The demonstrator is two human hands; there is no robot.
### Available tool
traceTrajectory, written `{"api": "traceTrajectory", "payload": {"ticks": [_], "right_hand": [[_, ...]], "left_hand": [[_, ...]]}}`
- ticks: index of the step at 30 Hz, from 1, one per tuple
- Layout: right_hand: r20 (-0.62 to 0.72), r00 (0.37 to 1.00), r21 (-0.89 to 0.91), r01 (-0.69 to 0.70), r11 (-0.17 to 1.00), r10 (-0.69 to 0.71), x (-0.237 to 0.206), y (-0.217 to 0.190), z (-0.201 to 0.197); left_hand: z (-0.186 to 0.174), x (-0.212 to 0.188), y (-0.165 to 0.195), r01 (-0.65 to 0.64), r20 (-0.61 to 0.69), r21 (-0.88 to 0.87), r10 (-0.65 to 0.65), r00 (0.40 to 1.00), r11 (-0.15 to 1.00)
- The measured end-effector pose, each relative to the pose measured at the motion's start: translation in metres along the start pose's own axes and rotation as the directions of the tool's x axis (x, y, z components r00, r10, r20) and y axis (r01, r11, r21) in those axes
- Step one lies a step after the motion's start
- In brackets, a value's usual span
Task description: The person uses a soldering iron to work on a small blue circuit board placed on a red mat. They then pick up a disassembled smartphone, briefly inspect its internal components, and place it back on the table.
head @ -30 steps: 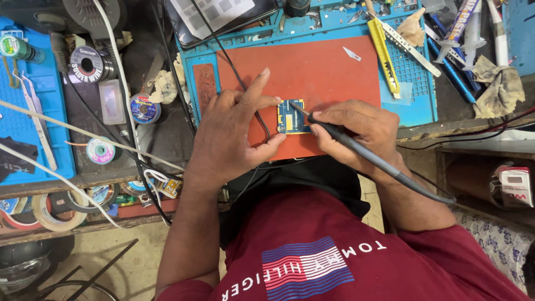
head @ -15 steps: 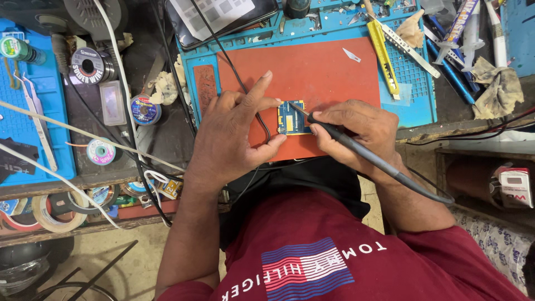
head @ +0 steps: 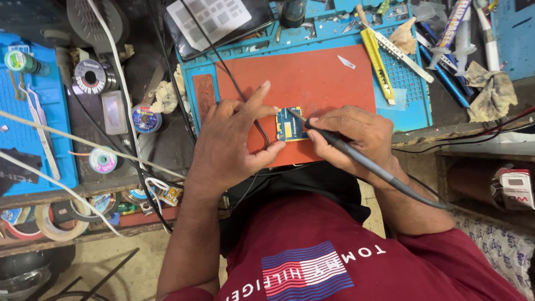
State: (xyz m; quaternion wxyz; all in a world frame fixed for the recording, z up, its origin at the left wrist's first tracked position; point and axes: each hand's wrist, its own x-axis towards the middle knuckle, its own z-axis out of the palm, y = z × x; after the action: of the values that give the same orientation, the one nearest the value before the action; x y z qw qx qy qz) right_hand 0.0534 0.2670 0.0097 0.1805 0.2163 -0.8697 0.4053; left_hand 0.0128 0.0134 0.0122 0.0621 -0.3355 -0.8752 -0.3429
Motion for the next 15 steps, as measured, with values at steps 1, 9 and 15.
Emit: {"api": "traceTrajectory", "payload": {"ticks": [1,9,15], "right_hand": [[0.001,1.0,0.0,0.016,1.0,-0.016,0.0,0.0,-0.001],[-0.054,0.975,0.138,-0.208,0.968,0.217,-0.01,-0.006,-0.012],[-0.038,0.969,0.198,-0.231,0.953,0.243,-0.014,-0.008,-0.01]], "left_hand": [[0.0,0.0,0.0,0.004,0.005,-0.001,-0.004,1.0,1.0],[-0.001,0.005,0.006,-0.018,0.025,-0.013,0.019,1.0,1.0],[0.005,0.006,0.013,0.071,0.022,0.029,-0.071,0.997,0.997]]}}
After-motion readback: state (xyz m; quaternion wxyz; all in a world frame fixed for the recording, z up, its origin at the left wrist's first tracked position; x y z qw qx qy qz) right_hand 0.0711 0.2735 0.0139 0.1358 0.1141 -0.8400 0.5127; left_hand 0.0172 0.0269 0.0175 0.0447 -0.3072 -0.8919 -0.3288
